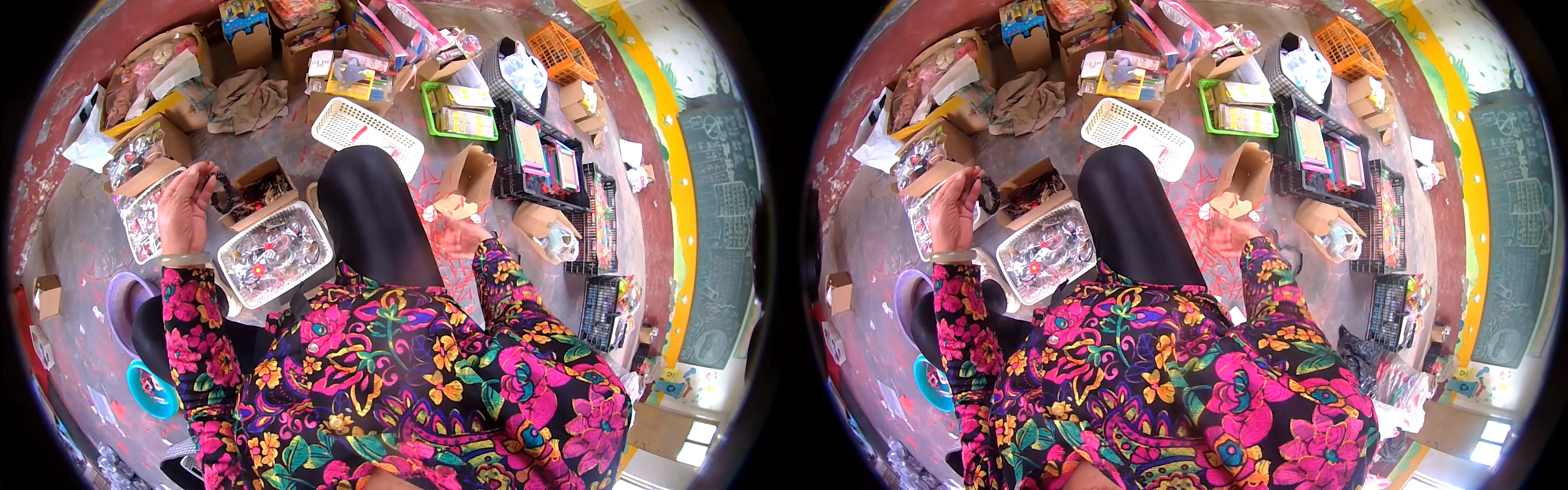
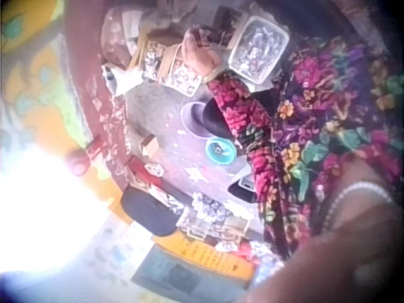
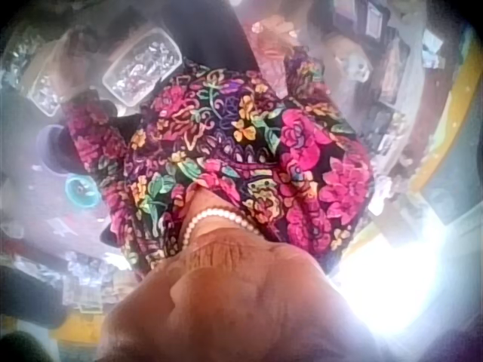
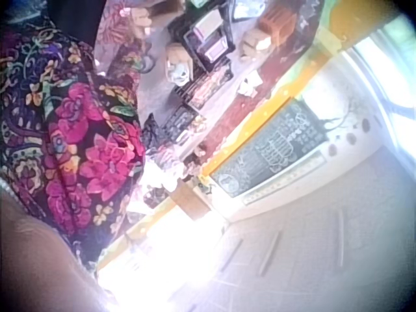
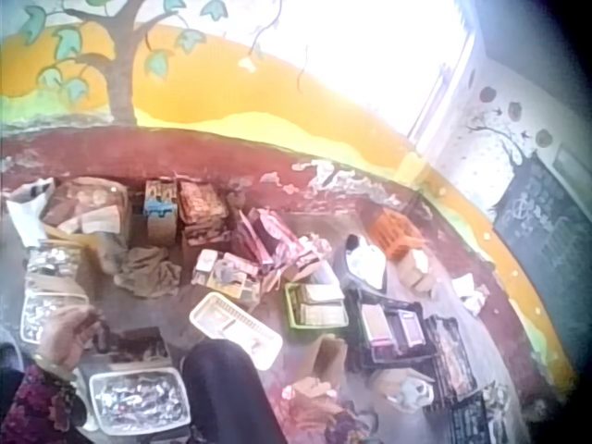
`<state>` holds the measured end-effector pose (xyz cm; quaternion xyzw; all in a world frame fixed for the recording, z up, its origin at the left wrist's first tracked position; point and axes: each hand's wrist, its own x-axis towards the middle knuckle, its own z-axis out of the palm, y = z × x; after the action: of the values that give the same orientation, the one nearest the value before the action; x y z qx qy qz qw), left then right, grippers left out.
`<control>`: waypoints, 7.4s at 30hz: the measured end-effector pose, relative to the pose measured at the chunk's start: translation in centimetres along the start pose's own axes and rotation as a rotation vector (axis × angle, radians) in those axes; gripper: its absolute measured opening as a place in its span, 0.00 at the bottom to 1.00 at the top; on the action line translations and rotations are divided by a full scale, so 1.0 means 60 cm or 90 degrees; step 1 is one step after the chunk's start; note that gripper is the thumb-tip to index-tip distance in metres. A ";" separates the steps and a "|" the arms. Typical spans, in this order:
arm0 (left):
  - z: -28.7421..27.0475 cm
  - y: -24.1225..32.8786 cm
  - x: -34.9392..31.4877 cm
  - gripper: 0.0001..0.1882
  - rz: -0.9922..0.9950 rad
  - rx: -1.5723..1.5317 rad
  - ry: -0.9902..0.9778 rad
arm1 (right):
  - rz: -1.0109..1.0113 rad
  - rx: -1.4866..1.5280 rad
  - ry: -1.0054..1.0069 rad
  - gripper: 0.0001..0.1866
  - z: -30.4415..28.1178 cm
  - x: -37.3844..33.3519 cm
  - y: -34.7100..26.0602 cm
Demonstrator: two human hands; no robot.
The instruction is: The person sits on the floor and repeatedly picks up small hair accessories, such as hair ties and clips, from a container. They place each item into a small plastic bag, seal the bag, and set it aside in a nearby basket. The process is repeated for multiple items throughout the clip.
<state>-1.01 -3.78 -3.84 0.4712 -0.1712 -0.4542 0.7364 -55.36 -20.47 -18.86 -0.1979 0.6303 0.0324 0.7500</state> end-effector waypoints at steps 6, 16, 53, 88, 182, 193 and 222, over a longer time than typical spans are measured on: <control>0.011 -0.011 0.005 0.11 -0.022 -0.022 -0.004 | -0.183 -0.938 0.435 0.28 -0.138 0.108 0.042; 0.011 -0.007 0.005 0.11 -0.023 -0.016 0.001 | -0.403 0.160 0.093 0.13 0.024 0.022 -0.055; 0.019 0.028 -0.029 0.11 0.045 -0.174 0.060 | -0.577 -0.326 -0.379 0.05 0.745 -0.162 -0.264; 0.020 0.023 -0.022 0.08 0.006 -0.125 0.059 | -0.573 -0.275 -0.426 0.08 0.725 -0.161 -0.277; 0.011 0.032 -0.022 0.09 0.006 -0.074 0.080 | -0.626 -0.331 -0.366 0.12 0.731 -0.176 -0.280; 0.031 0.033 -0.031 0.09 0.045 0.035 0.049 | -0.658 -0.342 -0.419 0.06 0.735 -0.171 -0.262; 0.011 0.025 -0.019 0.09 0.169 0.298 -0.044 | -0.959 -0.556 -0.385 0.04 0.727 -0.180 -0.267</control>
<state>-1.28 -2.99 -2.02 0.5861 -0.3567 -0.3173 0.6546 -12.11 -18.31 1.14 -0.8044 0.0442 -0.1791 0.5648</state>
